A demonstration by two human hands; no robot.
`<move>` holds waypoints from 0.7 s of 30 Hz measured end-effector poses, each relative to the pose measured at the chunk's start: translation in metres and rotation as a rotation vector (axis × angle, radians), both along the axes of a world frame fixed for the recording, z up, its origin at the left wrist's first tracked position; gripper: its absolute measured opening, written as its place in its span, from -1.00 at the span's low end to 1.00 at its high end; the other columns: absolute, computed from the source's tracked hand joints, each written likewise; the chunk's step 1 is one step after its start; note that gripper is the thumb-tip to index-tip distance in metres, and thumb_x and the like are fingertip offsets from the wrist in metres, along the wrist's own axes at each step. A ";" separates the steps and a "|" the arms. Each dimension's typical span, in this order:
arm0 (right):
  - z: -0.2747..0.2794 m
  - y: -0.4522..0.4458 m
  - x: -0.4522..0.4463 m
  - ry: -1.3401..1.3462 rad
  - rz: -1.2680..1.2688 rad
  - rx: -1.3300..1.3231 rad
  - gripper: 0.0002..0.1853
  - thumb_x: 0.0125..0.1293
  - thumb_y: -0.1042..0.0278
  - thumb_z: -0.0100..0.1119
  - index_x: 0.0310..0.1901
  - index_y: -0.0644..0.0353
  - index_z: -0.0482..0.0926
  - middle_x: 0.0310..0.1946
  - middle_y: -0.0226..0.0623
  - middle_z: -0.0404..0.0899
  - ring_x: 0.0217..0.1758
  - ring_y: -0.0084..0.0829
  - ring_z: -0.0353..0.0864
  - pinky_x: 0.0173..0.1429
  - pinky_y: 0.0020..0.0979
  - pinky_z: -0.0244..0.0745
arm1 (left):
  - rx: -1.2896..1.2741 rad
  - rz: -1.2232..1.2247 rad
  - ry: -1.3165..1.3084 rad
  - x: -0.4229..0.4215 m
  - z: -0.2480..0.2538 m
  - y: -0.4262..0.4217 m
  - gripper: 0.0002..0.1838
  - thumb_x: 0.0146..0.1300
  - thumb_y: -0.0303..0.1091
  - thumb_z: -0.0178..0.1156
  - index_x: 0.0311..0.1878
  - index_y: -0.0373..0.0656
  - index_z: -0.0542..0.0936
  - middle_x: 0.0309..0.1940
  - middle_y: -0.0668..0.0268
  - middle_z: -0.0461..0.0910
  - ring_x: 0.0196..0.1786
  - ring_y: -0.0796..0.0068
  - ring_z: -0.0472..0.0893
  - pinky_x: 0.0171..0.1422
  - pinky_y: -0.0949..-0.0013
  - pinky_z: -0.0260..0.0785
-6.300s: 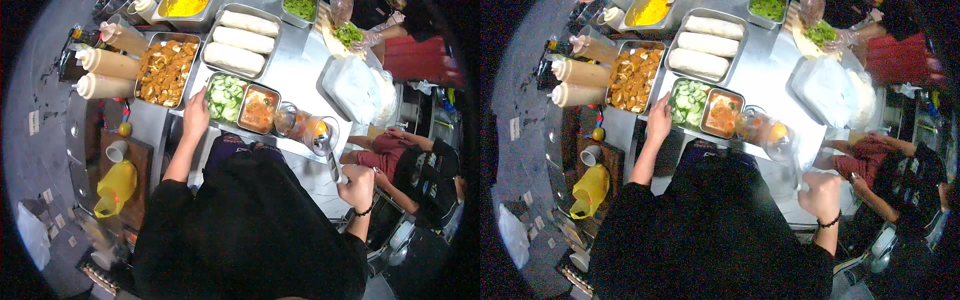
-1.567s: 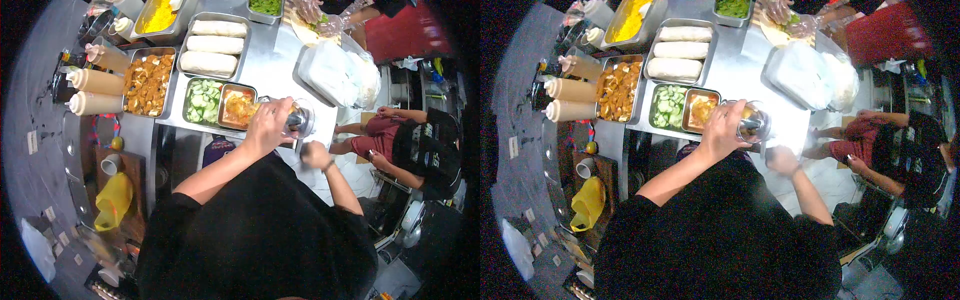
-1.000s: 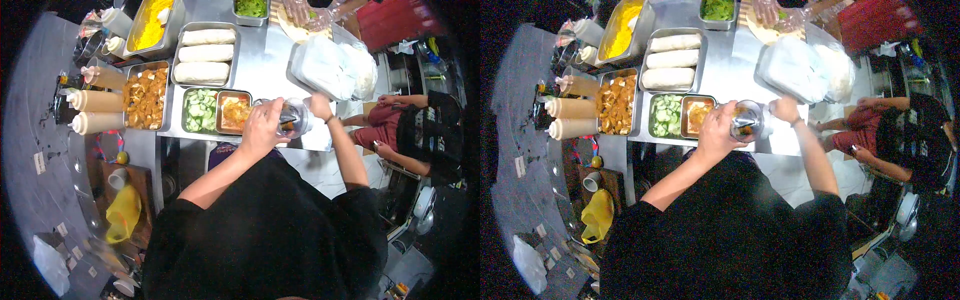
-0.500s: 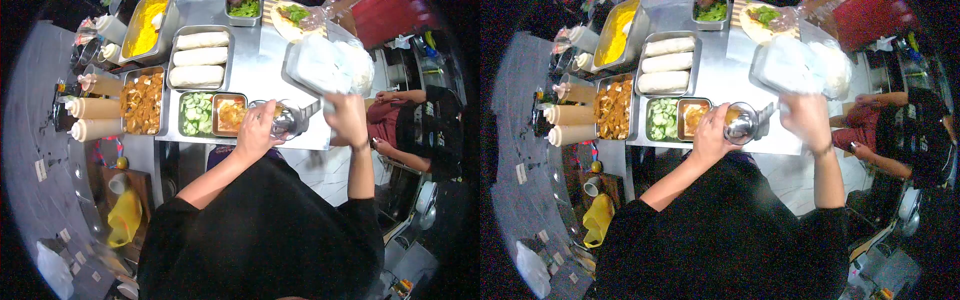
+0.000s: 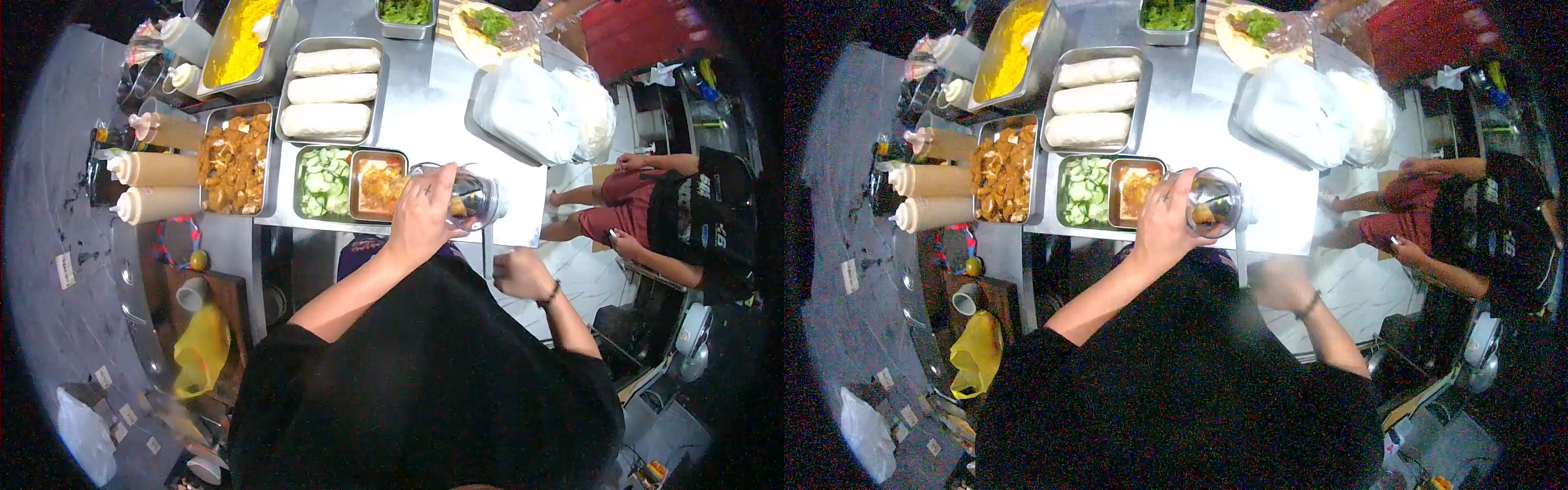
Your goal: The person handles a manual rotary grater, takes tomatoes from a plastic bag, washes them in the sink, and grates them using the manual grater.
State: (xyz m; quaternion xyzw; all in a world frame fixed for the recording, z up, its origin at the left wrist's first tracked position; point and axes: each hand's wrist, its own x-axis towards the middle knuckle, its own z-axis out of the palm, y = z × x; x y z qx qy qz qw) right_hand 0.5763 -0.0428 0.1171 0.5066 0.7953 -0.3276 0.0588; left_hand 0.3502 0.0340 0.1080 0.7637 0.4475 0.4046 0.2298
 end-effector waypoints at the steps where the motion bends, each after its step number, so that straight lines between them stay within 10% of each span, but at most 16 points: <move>1: 0.028 0.006 -0.007 0.002 -0.001 0.001 -0.88 -0.21 0.38 0.19 -0.58 0.20 0.53 -0.64 -0.03 0.49 -0.48 0.00 0.54 -0.36 -0.14 0.45 | -0.026 -0.003 0.011 0.000 0.000 0.000 0.04 -0.35 -0.27 0.56 0.27 -0.27 0.22 -0.05 0.03 0.50 -0.01 0.03 0.49 0.09 0.12 0.32; 10: 0.081 0.131 -0.002 -0.136 -0.221 0.589 -0.71 -0.23 0.41 0.16 -0.35 0.15 0.65 -0.48 -0.09 0.61 -0.39 -0.08 0.62 -0.24 -0.18 0.52 | -0.068 0.000 0.050 0.000 -0.004 -0.004 0.08 -0.42 -0.31 0.57 0.28 -0.28 0.21 -0.06 0.03 0.48 -0.01 0.03 0.48 0.10 0.12 0.32; 14: -0.076 0.180 0.043 -0.060 -0.213 0.487 -0.73 -0.16 0.28 0.16 -0.38 0.20 0.65 -0.40 0.04 0.59 -0.31 0.02 0.59 -0.22 -0.11 0.49 | 0.031 0.044 0.050 0.004 -0.010 -0.003 0.01 -0.33 -0.16 0.57 0.25 -0.22 0.26 -0.15 0.03 0.53 -0.11 -0.02 0.53 0.03 0.11 0.38; 18: -0.156 0.046 0.053 -0.171 -0.056 0.184 -0.79 -0.10 0.22 0.18 -0.45 0.16 0.60 -0.47 0.00 0.58 -0.37 0.04 0.59 -0.28 -0.10 0.48 | 0.009 0.037 0.050 0.004 -0.011 0.003 0.01 -0.34 -0.18 0.56 0.25 -0.24 0.26 -0.11 0.03 0.51 -0.06 0.02 0.51 0.05 0.12 0.35; 21: -0.022 0.000 0.001 -0.033 -0.036 0.101 -0.88 -0.15 0.35 0.13 -0.64 0.21 0.49 -0.68 -0.02 0.48 -0.54 0.05 0.51 -0.38 -0.05 0.44 | -0.005 0.000 -0.008 0.002 -0.009 -0.003 -0.02 -0.33 -0.28 0.54 0.24 -0.26 0.27 -0.09 0.05 0.50 -0.05 0.04 0.49 0.04 0.12 0.34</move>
